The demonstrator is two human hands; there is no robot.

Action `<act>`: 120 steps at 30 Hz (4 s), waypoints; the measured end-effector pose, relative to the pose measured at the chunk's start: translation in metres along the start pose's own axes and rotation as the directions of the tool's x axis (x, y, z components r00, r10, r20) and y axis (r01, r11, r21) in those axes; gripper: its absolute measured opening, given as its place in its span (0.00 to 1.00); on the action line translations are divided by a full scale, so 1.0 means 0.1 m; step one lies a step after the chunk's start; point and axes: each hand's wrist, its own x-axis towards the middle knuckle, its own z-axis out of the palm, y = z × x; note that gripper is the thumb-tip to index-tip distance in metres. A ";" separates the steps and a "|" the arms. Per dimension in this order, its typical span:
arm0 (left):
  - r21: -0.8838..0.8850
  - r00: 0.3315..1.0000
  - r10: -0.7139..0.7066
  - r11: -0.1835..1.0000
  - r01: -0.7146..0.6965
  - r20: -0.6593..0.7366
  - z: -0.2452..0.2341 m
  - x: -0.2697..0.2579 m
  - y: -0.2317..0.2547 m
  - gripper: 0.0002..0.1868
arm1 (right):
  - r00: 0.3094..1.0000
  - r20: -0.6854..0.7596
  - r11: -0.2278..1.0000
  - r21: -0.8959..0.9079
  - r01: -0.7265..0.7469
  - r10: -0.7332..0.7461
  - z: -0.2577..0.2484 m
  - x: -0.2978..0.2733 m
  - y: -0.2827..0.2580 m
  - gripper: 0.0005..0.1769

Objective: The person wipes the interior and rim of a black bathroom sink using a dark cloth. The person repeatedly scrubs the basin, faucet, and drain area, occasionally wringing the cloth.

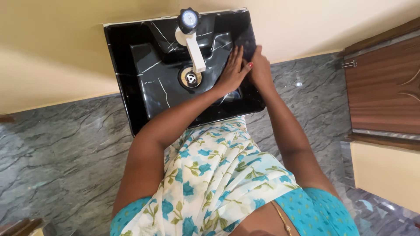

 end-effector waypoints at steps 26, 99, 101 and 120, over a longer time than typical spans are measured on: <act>-0.214 0.987 -0.155 0.967 0.141 -0.048 -0.21 0.01 -0.09 0.47 | 0.953 0.228 0.977 0.028 -0.213 0.201 -0.38 -0.89 0.07 0.22; 0.144 0.983 -0.145 0.981 0.128 0.111 -0.52 0.01 0.19 0.45 | 0.984 -0.118 0.920 -0.385 0.079 -0.134 0.11 0.89 -0.47 0.58; 0.433 0.963 -0.147 0.901 0.036 0.226 -0.60 -0.05 0.27 0.44 | 0.921 -0.161 0.860 -0.442 0.254 -0.355 0.08 0.68 -0.44 0.61; 0.839 0.813 -0.552 0.520 0.160 0.186 -0.59 -0.26 0.52 0.39 | 0.860 0.057 0.695 -0.563 0.447 -0.507 0.44 0.98 -0.14 0.08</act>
